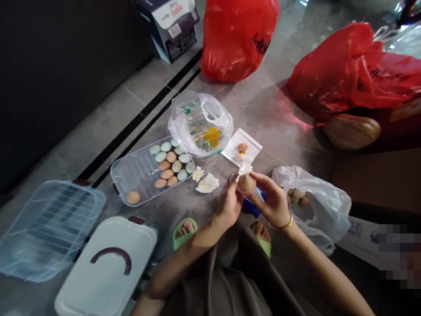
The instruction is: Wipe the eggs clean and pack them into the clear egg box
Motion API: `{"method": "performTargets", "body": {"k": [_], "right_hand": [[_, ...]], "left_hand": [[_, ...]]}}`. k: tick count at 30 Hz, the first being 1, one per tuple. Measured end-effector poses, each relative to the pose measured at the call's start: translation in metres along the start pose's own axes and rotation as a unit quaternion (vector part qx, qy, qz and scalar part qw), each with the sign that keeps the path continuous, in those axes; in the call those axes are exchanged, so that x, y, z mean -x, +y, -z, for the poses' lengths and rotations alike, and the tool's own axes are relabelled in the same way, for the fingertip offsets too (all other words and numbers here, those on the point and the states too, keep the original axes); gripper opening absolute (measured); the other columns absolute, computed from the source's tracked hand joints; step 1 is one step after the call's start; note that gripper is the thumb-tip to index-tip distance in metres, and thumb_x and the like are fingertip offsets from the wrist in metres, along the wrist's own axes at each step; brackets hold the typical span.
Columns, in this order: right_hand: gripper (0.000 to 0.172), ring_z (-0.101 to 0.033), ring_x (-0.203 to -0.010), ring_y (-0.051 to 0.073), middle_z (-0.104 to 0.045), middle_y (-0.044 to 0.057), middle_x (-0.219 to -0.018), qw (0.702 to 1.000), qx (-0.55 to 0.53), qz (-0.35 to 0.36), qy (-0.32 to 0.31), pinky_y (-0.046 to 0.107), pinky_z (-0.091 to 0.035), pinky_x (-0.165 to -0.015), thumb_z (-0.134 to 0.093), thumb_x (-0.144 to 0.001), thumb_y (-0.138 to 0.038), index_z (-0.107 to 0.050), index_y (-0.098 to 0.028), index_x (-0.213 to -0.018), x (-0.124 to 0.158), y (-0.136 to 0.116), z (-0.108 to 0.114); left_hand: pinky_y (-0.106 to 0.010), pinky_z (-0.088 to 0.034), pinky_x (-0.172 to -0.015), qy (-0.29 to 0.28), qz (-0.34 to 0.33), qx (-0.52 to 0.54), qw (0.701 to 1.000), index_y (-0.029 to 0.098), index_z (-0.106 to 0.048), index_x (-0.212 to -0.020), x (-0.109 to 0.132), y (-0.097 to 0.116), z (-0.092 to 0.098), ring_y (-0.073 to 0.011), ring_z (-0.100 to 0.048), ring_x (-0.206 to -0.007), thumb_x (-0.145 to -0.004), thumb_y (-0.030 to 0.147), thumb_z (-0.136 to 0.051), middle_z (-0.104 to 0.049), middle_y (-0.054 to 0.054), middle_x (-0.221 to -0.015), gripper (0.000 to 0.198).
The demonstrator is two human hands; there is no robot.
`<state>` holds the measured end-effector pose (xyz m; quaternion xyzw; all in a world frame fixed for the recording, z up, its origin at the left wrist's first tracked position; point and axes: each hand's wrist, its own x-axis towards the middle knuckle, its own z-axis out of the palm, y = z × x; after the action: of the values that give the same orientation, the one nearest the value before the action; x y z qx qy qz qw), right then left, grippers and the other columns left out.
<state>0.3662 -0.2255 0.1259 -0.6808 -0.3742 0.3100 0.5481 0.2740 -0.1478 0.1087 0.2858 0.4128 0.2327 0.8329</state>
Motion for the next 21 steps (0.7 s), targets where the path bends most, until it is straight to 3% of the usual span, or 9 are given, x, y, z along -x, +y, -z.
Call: {"method": "performTargets", "body": {"k": [2, 5, 9, 12, 14, 17, 21], "right_hand": [[0.046, -0.06, -0.115, 0.024, -0.062, 0.009, -0.126, 0.998, 0.066, 0.021, -0.015, 0.044, -0.05, -0.102, -0.07, -0.082, -0.025, -0.058, -0.023, -0.127, -0.007, -0.001, -0.004], [0.044, -0.063, -0.11, 0.022, -0.062, 0.009, -0.124, 0.992, 0.118, 0.036, -0.006, 0.04, -0.055, -0.095, -0.066, -0.085, -0.027, -0.058, -0.023, -0.128, -0.018, -0.004, -0.009], [0.039, -0.066, -0.098, 0.02, -0.065, 0.009, -0.115, 0.963, 0.253, 0.092, -0.011, 0.036, -0.058, -0.088, -0.064, -0.085, -0.023, -0.061, -0.023, -0.124, -0.026, -0.009, -0.016], [0.041, -0.066, -0.098, 0.022, -0.066, 0.01, -0.112, 0.935, 0.329, 0.13, -0.022, 0.037, -0.058, -0.086, -0.059, -0.086, -0.017, -0.059, -0.023, -0.126, -0.028, -0.012, -0.021], [0.046, -0.066, -0.098, 0.023, -0.067, 0.01, -0.111, 0.932, 0.333, 0.14, -0.029, 0.04, -0.058, -0.086, -0.057, -0.086, -0.016, -0.053, -0.022, -0.132, -0.03, -0.013, -0.025], [0.051, -0.067, -0.096, 0.022, -0.067, 0.01, -0.113, 0.95, 0.288, 0.119, -0.028, 0.04, -0.058, -0.087, -0.059, -0.086, -0.018, -0.045, -0.022, -0.135, -0.031, -0.011, -0.029], [0.051, -0.067, -0.099, 0.022, -0.066, 0.01, -0.116, 0.972, 0.223, 0.074, -0.016, 0.04, -0.058, -0.088, -0.067, -0.082, -0.023, -0.047, -0.023, -0.129, -0.028, -0.006, -0.032]], "left_hand": [[-0.034, -0.05, -0.097, 0.007, 0.029, 0.053, 0.998, 0.016, -0.059, -0.116, -0.001, 0.005, 0.003, -0.0226, -0.059, -0.119, -0.093, 0.045, -0.044, -0.064, -0.009, -0.125, 0.04], [-0.035, -0.046, -0.103, 0.021, -0.042, 0.046, 0.998, 0.017, -0.054, -0.125, -0.001, 0.008, 0.008, -0.0227, -0.054, -0.125, -0.095, 0.048, -0.04, -0.059, -0.01, -0.133, 0.046], [-0.032, -0.04, -0.11, 0.006, -0.141, -0.107, 0.984, 0.023, -0.049, -0.132, -0.001, 0.003, 0.017, -0.0217, -0.044, -0.136, -0.093, 0.05, -0.047, -0.051, -0.007, -0.143, 0.047], [-0.033, -0.045, -0.104, 0.004, -0.157, -0.194, 0.968, 0.023, -0.05, -0.129, -0.005, 0.0, 0.025, -0.0223, -0.053, -0.127, -0.094, 0.049, -0.047, -0.059, -0.009, -0.131, 0.044], [-0.034, -0.048, -0.097, 0.008, -0.159, -0.229, 0.96, 0.022, -0.052, -0.124, -0.008, 0.0, 0.029, -0.0226, -0.06, -0.115, -0.095, 0.05, -0.044, -0.065, -0.009, -0.119, 0.041], [-0.032, -0.05, -0.091, 0.026, -0.169, -0.254, 0.952, 0.02, -0.054, -0.118, -0.012, 0.0, 0.032, -0.0214, -0.063, -0.105, -0.095, 0.051, -0.043, -0.067, -0.009, -0.111, 0.04], [-0.028, -0.05, -0.086, 0.081, -0.157, -0.218, 0.96, 0.02, -0.058, -0.105, -0.017, 0.0, 0.031, -0.0194, -0.063, -0.099, -0.094, 0.053, -0.042, -0.068, -0.006, -0.102, 0.038]]}}
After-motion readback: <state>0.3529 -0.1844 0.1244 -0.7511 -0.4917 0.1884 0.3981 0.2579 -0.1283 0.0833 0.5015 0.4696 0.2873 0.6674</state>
